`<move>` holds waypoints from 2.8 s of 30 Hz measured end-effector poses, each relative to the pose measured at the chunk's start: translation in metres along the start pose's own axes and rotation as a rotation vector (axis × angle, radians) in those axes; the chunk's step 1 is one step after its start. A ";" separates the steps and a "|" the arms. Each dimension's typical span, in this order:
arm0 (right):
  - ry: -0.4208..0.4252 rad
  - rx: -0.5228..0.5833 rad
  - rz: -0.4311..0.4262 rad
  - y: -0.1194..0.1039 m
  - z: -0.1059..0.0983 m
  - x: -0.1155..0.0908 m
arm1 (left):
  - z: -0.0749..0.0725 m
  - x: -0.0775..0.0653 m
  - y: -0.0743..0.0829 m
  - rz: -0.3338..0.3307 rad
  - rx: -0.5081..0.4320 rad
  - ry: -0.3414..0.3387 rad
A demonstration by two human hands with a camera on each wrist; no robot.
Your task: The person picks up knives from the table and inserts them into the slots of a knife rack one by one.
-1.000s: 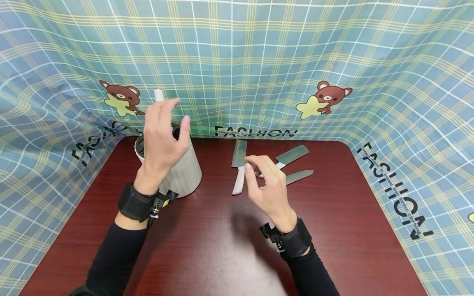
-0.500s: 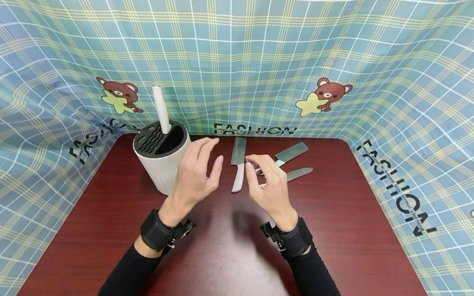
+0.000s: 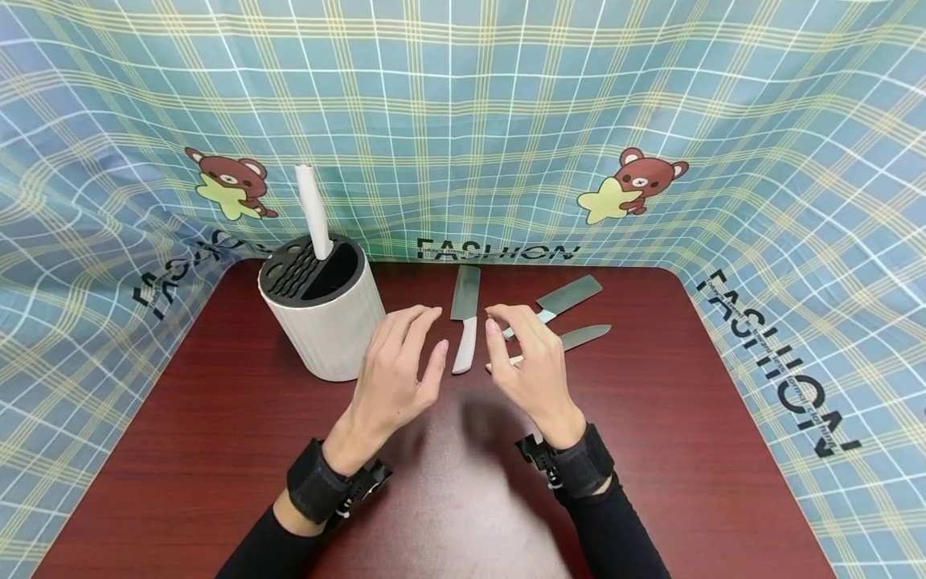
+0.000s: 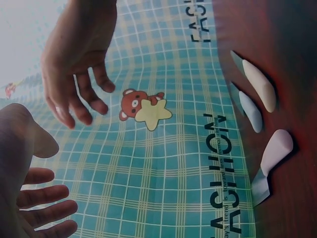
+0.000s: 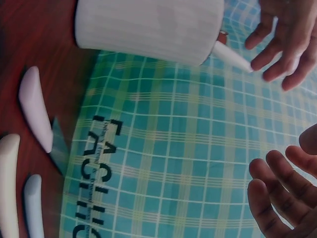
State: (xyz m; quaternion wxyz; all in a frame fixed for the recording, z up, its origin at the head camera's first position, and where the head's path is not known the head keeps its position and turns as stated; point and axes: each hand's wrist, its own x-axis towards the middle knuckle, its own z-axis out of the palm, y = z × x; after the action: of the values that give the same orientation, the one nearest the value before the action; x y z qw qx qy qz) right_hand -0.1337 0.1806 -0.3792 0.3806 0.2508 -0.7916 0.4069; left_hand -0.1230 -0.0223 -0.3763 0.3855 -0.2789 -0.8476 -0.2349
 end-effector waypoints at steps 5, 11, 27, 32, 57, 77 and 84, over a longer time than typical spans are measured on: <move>-0.048 -0.061 0.010 0.016 0.005 -0.001 | 0.000 -0.003 0.001 0.005 0.005 0.002; -0.146 -0.146 0.064 0.039 0.013 -0.004 | -0.003 -0.002 0.002 0.003 -0.012 0.001; -0.545 -0.336 0.215 0.093 0.025 -0.025 | -0.006 -0.005 0.001 -0.016 -0.059 -0.018; -0.599 -0.356 0.223 0.099 0.027 -0.027 | -0.008 -0.004 0.001 -0.024 -0.062 -0.025; -0.787 -0.400 0.264 0.102 0.024 -0.038 | -0.009 -0.004 -0.001 -0.025 -0.063 -0.020; -0.824 -0.406 0.318 0.103 0.022 -0.046 | -0.010 -0.005 -0.004 -0.019 -0.055 -0.007; -0.833 -0.409 0.314 0.106 0.022 -0.049 | -0.009 -0.006 -0.005 -0.027 -0.051 -0.014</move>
State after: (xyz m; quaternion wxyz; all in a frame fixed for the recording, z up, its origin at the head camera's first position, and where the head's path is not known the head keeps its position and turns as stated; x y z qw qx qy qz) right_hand -0.1891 0.2235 -0.4749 0.0071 0.1902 -0.9685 0.1603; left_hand -0.1176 -0.0331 -0.3765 0.3693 -0.2787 -0.8477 -0.2597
